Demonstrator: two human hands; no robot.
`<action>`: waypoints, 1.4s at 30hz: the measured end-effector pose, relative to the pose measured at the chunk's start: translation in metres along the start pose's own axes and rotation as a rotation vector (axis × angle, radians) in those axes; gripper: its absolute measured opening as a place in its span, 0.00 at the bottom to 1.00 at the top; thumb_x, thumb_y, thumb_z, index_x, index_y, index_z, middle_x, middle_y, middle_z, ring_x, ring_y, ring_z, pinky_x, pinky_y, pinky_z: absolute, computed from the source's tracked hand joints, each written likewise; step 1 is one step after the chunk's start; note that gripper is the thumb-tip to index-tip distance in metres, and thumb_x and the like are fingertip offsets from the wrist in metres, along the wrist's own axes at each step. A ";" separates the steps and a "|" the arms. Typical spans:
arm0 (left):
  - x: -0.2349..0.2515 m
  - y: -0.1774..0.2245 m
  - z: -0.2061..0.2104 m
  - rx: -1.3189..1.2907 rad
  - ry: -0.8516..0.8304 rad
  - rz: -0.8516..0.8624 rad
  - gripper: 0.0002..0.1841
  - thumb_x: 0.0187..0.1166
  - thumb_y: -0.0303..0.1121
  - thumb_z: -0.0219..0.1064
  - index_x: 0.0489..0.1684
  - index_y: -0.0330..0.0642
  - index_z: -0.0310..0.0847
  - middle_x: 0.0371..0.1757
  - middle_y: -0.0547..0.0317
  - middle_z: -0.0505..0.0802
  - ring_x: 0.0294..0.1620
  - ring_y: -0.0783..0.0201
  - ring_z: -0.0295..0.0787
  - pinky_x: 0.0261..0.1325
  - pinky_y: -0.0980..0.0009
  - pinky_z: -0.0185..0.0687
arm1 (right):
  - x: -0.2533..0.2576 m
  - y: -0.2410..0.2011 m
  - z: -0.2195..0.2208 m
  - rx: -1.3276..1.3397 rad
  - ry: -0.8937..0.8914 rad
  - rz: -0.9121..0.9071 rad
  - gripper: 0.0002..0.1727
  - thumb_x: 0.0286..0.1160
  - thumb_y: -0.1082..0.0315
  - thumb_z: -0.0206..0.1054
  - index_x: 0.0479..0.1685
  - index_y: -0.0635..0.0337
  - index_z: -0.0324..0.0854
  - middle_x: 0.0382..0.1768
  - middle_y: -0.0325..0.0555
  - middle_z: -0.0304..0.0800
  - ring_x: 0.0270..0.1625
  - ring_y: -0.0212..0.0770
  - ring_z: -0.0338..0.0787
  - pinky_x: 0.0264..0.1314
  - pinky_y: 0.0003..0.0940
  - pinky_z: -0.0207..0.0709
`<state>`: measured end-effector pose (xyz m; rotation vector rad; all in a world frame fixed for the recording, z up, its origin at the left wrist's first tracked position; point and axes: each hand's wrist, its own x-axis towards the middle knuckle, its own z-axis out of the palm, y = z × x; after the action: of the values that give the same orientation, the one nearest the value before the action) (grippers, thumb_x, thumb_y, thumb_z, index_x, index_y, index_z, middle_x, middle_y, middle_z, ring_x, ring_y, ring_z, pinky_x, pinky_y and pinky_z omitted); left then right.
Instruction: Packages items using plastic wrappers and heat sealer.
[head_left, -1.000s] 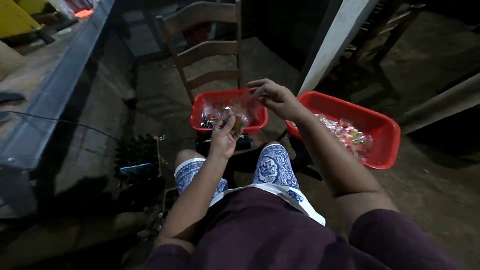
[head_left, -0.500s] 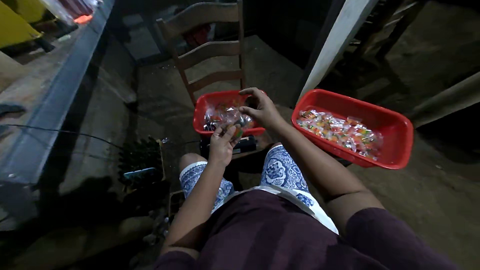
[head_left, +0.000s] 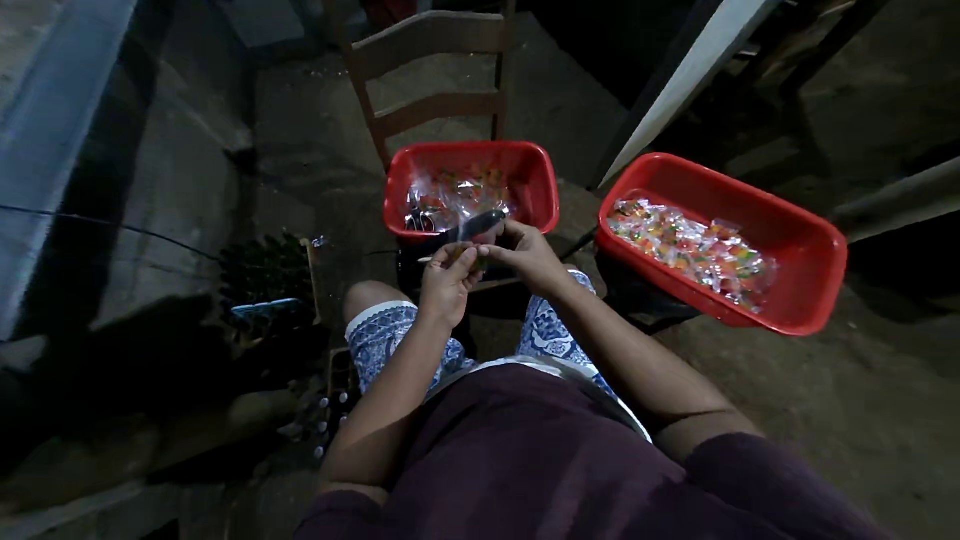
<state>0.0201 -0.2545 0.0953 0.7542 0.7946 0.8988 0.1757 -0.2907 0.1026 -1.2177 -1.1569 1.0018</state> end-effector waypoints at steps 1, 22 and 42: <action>-0.001 -0.004 -0.002 0.028 -0.001 0.003 0.05 0.86 0.23 0.61 0.48 0.43 0.81 0.42 0.63 0.91 0.39 0.70 0.89 0.49 0.70 0.89 | -0.004 0.007 0.001 0.005 0.005 0.006 0.03 0.74 0.74 0.72 0.41 0.62 0.83 0.36 0.38 0.87 0.38 0.27 0.85 0.46 0.26 0.82; 0.000 -0.062 -0.019 0.406 -0.045 0.045 0.02 0.78 0.22 0.70 0.41 0.37 0.86 0.41 0.61 0.92 0.40 0.70 0.89 0.48 0.70 0.89 | -0.048 0.049 -0.026 -0.127 -0.031 0.186 0.20 0.72 0.78 0.73 0.63 0.66 0.77 0.38 0.45 0.90 0.38 0.33 0.89 0.46 0.31 0.86; 0.006 -0.067 -0.027 0.427 -0.091 0.041 0.29 0.77 0.19 0.69 0.76 0.39 0.63 0.44 0.57 0.92 0.40 0.68 0.91 0.48 0.69 0.89 | -0.051 0.065 -0.018 -0.053 0.099 0.223 0.26 0.71 0.78 0.75 0.65 0.63 0.66 0.36 0.47 0.89 0.35 0.37 0.91 0.42 0.36 0.88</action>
<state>0.0245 -0.2717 0.0244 1.1798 0.9046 0.7319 0.1871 -0.3370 0.0325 -1.4466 -0.9911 1.0685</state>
